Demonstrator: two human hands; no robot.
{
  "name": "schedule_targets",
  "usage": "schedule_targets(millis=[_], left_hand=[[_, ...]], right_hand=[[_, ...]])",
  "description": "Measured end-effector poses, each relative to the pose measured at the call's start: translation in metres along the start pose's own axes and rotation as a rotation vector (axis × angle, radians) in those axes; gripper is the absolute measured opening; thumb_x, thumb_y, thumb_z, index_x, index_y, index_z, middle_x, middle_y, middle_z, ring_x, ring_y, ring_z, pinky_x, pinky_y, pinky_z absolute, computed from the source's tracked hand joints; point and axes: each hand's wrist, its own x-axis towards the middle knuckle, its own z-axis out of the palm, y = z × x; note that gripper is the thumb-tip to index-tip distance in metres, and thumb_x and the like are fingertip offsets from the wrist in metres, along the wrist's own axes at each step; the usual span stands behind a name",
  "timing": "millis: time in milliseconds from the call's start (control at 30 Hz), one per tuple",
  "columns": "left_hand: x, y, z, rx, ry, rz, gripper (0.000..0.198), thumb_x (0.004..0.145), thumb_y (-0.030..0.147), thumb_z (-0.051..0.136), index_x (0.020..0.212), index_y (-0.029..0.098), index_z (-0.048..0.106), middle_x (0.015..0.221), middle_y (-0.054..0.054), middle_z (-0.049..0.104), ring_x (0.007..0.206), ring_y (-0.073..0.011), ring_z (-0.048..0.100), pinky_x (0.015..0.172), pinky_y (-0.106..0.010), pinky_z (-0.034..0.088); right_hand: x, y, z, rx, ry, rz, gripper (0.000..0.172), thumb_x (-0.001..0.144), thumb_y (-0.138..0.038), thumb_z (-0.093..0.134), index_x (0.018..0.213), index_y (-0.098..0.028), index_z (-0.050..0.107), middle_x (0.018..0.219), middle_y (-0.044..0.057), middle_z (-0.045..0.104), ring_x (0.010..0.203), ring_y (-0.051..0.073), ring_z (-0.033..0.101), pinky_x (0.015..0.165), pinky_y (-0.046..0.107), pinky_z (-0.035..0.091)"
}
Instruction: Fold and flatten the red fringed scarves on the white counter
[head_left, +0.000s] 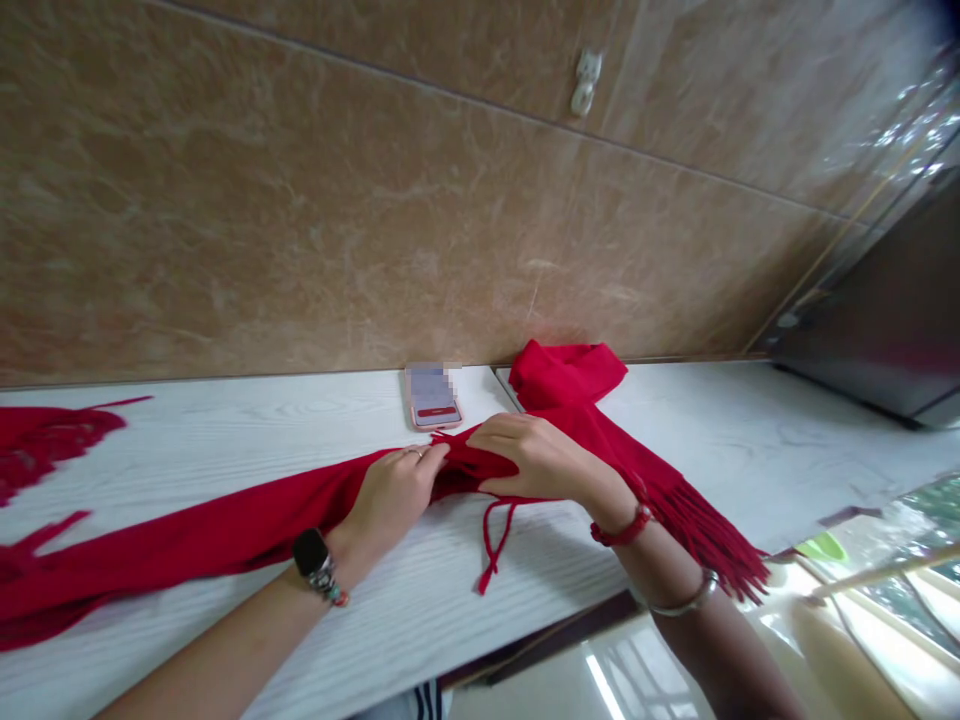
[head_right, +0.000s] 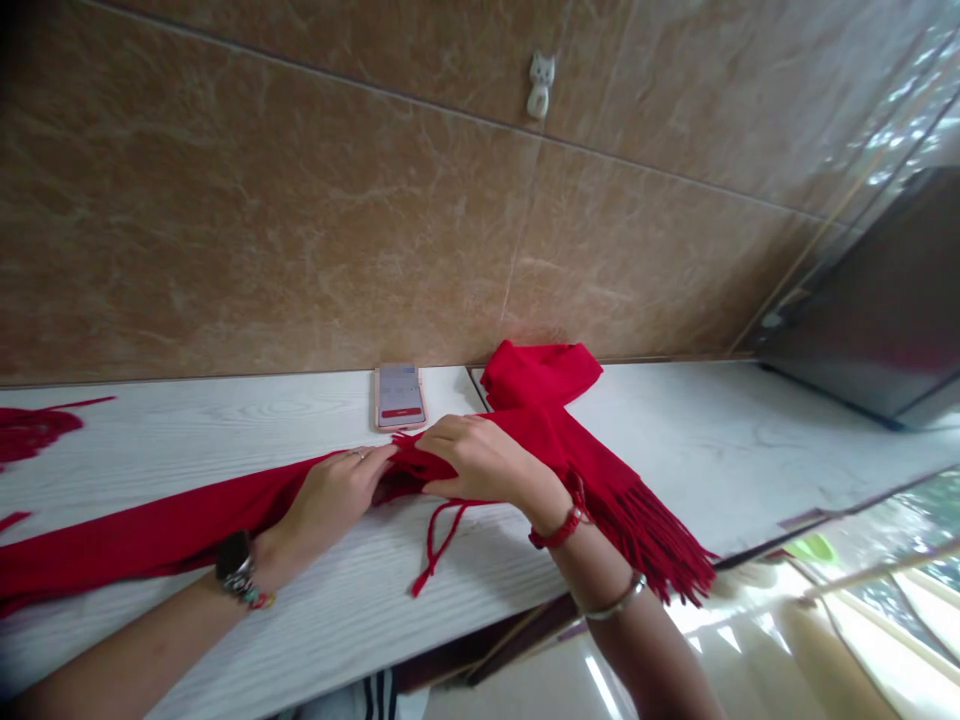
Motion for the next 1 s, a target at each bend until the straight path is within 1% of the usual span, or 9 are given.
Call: schedule_targets(millis=[100, 167, 267, 400, 500, 633, 700, 833, 1000], left_hand=[[0.001, -0.002, 0.000, 0.012, -0.011, -0.020, 0.024, 0.087, 0.008, 0.039, 0.102, 0.012, 0.057, 0.082, -0.008, 0.067, 0.077, -0.0175, 0.064, 0.071, -0.029, 0.051], [0.001, -0.003, 0.000, 0.031, -0.010, -0.029, 0.024, 0.086, 0.007, 0.039, 0.102, 0.012, 0.056, 0.082, -0.008, 0.067, 0.077, -0.0176, 0.064, 0.071, -0.030, 0.051], [0.003, -0.001, -0.001, 0.045, 0.031, -0.001, 0.026, 0.082, 0.003, 0.043, 0.104, 0.013, 0.054, 0.093, -0.010, 0.066, 0.085, -0.0188, 0.062, 0.076, -0.032, 0.050], [0.006, 0.009, -0.002, -0.013, 0.122, 0.068, 0.022, 0.081, 0.020, 0.055, 0.102, 0.014, 0.054, 0.103, -0.010, 0.060, 0.095, -0.0208, 0.057, 0.082, -0.033, 0.048], [0.007, 0.015, -0.001, 0.021, 0.126, 0.108, 0.011, 0.085, 0.023, 0.050, 0.089, 0.015, 0.056, 0.090, -0.007, 0.060, 0.084, -0.0194, 0.058, 0.074, -0.031, 0.049], [0.006, 0.016, 0.002, 0.072, 0.122, 0.113, 0.014, 0.087, 0.015, 0.043, 0.082, 0.016, 0.056, 0.084, -0.006, 0.058, 0.075, -0.0173, 0.058, 0.066, -0.029, 0.048], [0.006, 0.015, 0.003, 0.061, 0.095, 0.120, 0.013, 0.086, 0.013, 0.044, 0.084, 0.015, 0.056, 0.085, -0.006, 0.058, 0.076, -0.0176, 0.058, 0.066, -0.029, 0.048], [0.006, 0.015, 0.001, 0.018, 0.025, 0.106, 0.012, 0.084, 0.010, 0.045, 0.087, 0.015, 0.055, 0.091, -0.007, 0.056, 0.084, -0.0176, 0.056, 0.073, -0.029, 0.048], [0.007, 0.017, -0.004, 0.042, -0.086, 0.102, 0.016, 0.084, 0.009, 0.043, 0.090, 0.015, 0.056, 0.091, -0.007, 0.055, 0.079, -0.0172, 0.057, 0.069, -0.029, 0.050]], right_hand=[[-0.007, 0.002, 0.002, -0.063, 0.092, 0.021, 0.018, 0.080, -0.018, 0.051, 0.095, -0.016, 0.062, 0.089, 0.008, 0.065, 0.084, 0.017, 0.059, 0.076, 0.031, 0.047], [-0.011, 0.004, 0.004, -0.097, 0.126, 0.025, 0.019, 0.082, -0.015, 0.047, 0.091, -0.016, 0.063, 0.086, 0.007, 0.066, 0.080, 0.016, 0.059, 0.073, 0.029, 0.047], [-0.015, 0.008, 0.008, -0.135, 0.140, 0.046, 0.021, 0.083, -0.014, 0.044, 0.091, -0.015, 0.063, 0.082, 0.006, 0.066, 0.075, 0.015, 0.060, 0.070, 0.027, 0.047], [-0.015, 0.008, 0.007, -0.142, 0.155, 0.074, 0.019, 0.083, -0.014, 0.045, 0.091, -0.016, 0.063, 0.081, 0.006, 0.067, 0.074, 0.015, 0.060, 0.071, 0.027, 0.047], [-0.013, 0.006, 0.003, -0.129, 0.201, 0.023, 0.019, 0.084, -0.013, 0.045, 0.086, -0.017, 0.063, 0.085, 0.007, 0.065, 0.079, 0.015, 0.058, 0.072, 0.028, 0.047], [-0.014, 0.002, -0.001, -0.149, 0.183, 0.030, 0.018, 0.085, -0.015, 0.044, 0.079, -0.016, 0.061, 0.075, 0.005, 0.061, 0.071, 0.015, 0.055, 0.066, 0.027, 0.045], [-0.015, 0.001, -0.002, -0.138, 0.140, 0.071, 0.016, 0.085, -0.017, 0.045, 0.079, -0.016, 0.060, 0.071, 0.004, 0.060, 0.067, 0.014, 0.054, 0.064, 0.026, 0.044], [-0.018, -0.001, -0.004, -0.099, 0.061, 0.115, 0.015, 0.081, -0.011, 0.046, 0.082, -0.016, 0.060, 0.077, 0.004, 0.061, 0.069, 0.013, 0.054, 0.064, 0.024, 0.044], [-0.020, 0.002, -0.006, -0.056, 0.032, 0.107, 0.019, 0.077, -0.008, 0.046, 0.079, -0.017, 0.062, 0.079, 0.003, 0.060, 0.071, 0.013, 0.055, 0.066, 0.023, 0.043]])
